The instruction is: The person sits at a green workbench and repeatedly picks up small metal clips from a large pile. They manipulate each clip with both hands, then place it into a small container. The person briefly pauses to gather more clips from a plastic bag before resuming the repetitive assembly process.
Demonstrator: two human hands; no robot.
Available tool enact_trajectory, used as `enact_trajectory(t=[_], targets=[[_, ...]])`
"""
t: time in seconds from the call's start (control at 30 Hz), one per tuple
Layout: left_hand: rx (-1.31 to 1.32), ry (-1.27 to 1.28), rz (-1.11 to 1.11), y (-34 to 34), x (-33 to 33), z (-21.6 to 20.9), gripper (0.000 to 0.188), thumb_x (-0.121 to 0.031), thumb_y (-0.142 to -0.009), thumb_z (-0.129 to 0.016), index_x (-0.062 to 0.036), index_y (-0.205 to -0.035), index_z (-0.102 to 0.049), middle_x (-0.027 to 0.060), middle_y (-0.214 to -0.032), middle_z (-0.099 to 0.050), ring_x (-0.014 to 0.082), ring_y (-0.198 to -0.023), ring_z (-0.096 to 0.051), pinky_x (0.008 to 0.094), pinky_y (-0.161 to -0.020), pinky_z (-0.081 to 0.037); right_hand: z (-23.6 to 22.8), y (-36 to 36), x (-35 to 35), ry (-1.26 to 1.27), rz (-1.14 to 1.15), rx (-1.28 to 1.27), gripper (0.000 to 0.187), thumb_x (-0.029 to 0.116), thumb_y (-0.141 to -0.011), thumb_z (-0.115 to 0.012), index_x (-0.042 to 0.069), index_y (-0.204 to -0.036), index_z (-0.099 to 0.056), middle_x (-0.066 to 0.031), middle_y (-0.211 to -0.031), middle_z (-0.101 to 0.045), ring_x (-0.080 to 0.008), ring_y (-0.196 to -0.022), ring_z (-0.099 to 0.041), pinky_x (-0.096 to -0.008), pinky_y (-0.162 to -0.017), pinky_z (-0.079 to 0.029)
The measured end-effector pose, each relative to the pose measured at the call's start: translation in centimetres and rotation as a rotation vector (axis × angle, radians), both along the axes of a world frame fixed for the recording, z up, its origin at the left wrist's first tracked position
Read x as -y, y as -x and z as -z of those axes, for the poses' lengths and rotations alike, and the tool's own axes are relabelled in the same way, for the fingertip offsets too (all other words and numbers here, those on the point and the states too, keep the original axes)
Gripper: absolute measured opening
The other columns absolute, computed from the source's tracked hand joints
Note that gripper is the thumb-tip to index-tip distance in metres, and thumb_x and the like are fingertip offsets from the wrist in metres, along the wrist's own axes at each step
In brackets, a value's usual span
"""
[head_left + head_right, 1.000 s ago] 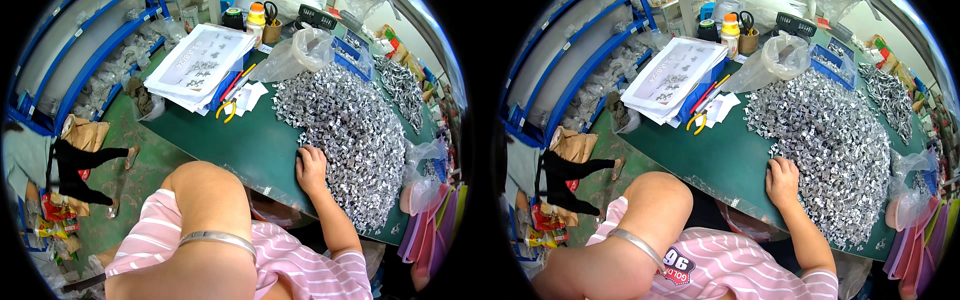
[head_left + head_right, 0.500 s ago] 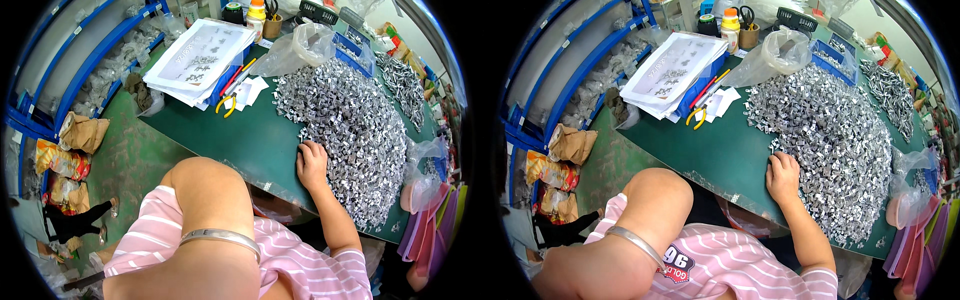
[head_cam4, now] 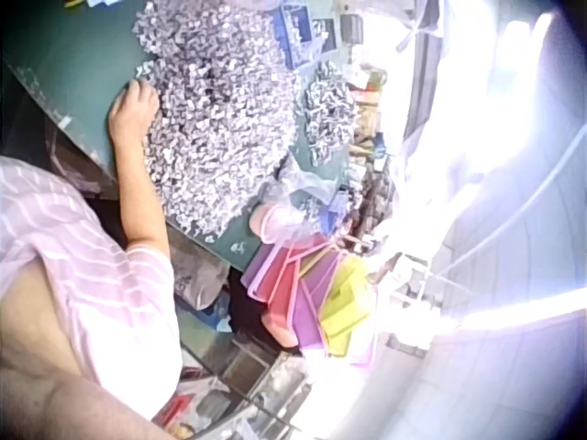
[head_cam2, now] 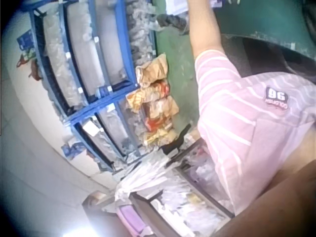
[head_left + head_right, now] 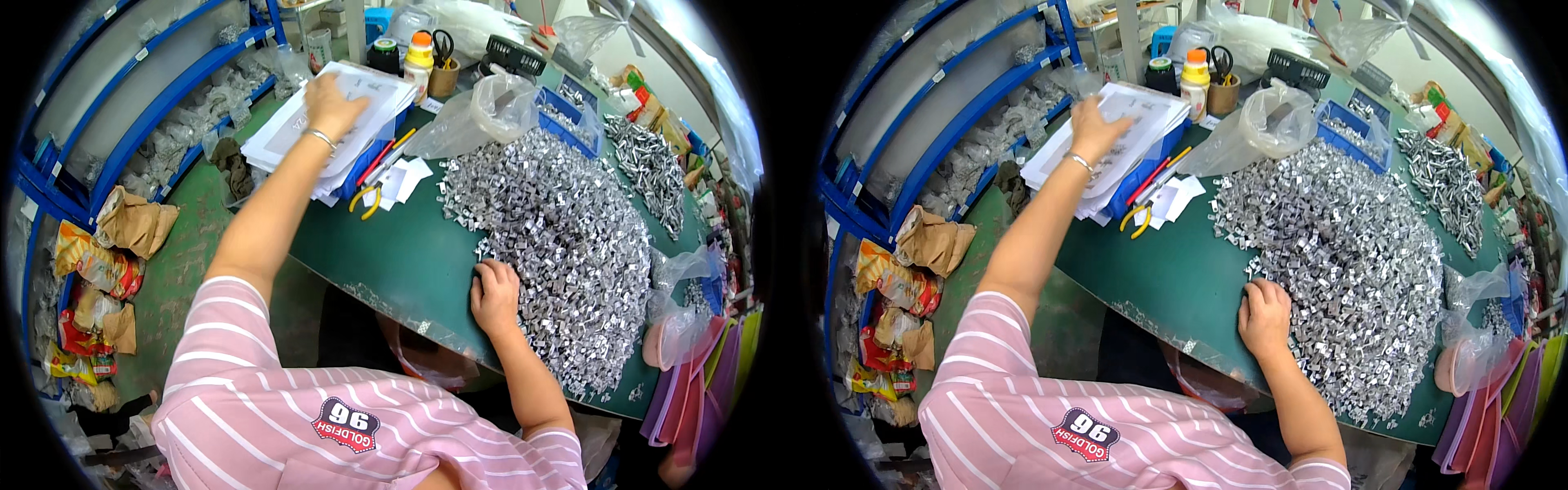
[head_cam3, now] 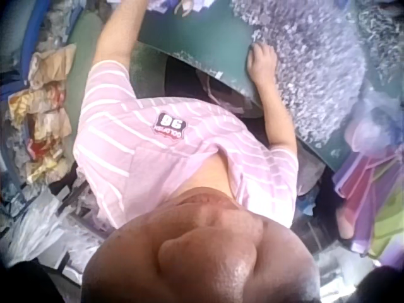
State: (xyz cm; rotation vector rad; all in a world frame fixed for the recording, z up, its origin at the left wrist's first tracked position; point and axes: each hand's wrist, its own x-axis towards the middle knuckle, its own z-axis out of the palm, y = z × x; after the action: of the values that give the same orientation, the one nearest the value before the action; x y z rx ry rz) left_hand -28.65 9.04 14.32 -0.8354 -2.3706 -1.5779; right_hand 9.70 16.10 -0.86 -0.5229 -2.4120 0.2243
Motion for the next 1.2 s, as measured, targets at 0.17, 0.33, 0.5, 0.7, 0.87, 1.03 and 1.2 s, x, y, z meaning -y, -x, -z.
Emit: enact_trajectory(t=[0.17, 0.33, 0.5, 0.7, 0.87, 1.03, 1.2], targets=[[0.038, 0.811, -0.222, 6.9, 0.8, 2.6, 0.094, -0.048, -0.064, -0.093, 0.0041, -0.134, -0.059, 0.0273, -0.135, -0.06, 0.0337, -0.12, -0.065, 0.0391, -0.1, -0.052, 0.3, -0.1, 0.1, -0.009, 0.008, -0.023, 0.028, 0.004, -0.079, -0.069, 0.004, -0.106, -0.065, -0.0129, -0.112, -0.064, -0.0354, -0.107, -0.06, -0.0467, -0.093, -0.047], [0.063, 0.696, 0.071, 12.8, 1.2, 5.6, 0.062, -0.034, -0.064, -0.095, 0.0093, -0.104, -0.073, 0.0236, -0.099, -0.075, 0.0297, -0.081, -0.073, 0.039, -0.075, -0.057, 0.2, 0.1, 0.0, -0.023, -0.007, -0.044, 0.026, 0.005, -0.08, -0.07, 0.004, -0.105, -0.065, -0.011, -0.111, -0.064, -0.0337, -0.106, -0.06, -0.0463, -0.093, -0.047], [0.04, 0.038, 0.338, 6.6, 1.5, 4.5, 0.02, -0.012, -0.084, -0.078, -0.003, -0.08, -0.06, 0.0025, -0.078, -0.062, 0.0128, -0.075, -0.058, 0.0284, -0.07, -0.047, -0.2, -0.6, -0.6, 0.047, -0.064, -0.2, 0.037, 0.005, -0.078, -0.073, 0.002, -0.113, -0.064, -0.0181, -0.126, -0.062, -0.0384, -0.118, -0.059, -0.0486, -0.102, -0.046], [-0.286, 0.119, 0.754, -4.9, 3.5, 0.0, 0.018, -0.014, -0.086, -0.076, -0.0016, -0.085, -0.063, 0.0069, -0.086, -0.062, 0.0195, -0.081, -0.058, 0.031, -0.076, -0.046, -10.0, 1.6, -2.5, -0.026, -0.071, -0.53, 0.072, 0.028, -0.079, -0.083, -0.001, -0.137, -0.052, -0.0221, -0.146, -0.049, -0.0421, -0.13, -0.05, -0.0498, -0.109, -0.04], [-0.539, 0.261, 0.958, -13.1, 4.0, 1.5, 0.02, -0.006, -0.075, -0.082, -0.0037, -0.084, -0.065, 0.0088, -0.077, -0.056, 0.0282, -0.077, -0.054, 0.0372, -0.069, -0.043, -16.8, 0.5, -2.5, 0.14, -0.14, -0.354, 0.058, 0.024, -0.077, -0.085, 0.001, -0.126, -0.063, -0.0202, -0.115, -0.069, -0.0355, -0.109, -0.065, -0.0434, -0.096, -0.05], [0.053, 0.146, 1.018, -14.6, 3.7, 5.5, 0.032, -0.011, -0.075, -0.087, -0.0016, -0.099, -0.069, 0.005, -0.091, -0.069, 0.0172, -0.085, -0.063, 0.0317, -0.076, -0.05, -16.4, -2.0, -2.5, 0.223, -0.147, -0.085, 0.017, 0.016, -0.081, -0.079, 0.006, -0.093, -0.075, -0.0139, -0.082, -0.071, -0.0342, -0.08, -0.069, -0.0415, -0.07, -0.055], [0.768, -0.079, 1.193, -16.7, 4.0, 10.7, 0.04, -0.025, -0.08, -0.088, -0.0029, -0.105, -0.064, 0.0077, -0.107, -0.067, 0.0195, -0.103, -0.065, 0.0362, -0.087, -0.055, -17.6, -2.5, -1.1, 0.234, -0.132, -0.352, 0.023, 0.02, -0.084, -0.08, 0.002, -0.077, -0.067, -0.0103, -0.072, -0.063, -0.0288, -0.068, -0.061, -0.0389, -0.06, -0.049]])
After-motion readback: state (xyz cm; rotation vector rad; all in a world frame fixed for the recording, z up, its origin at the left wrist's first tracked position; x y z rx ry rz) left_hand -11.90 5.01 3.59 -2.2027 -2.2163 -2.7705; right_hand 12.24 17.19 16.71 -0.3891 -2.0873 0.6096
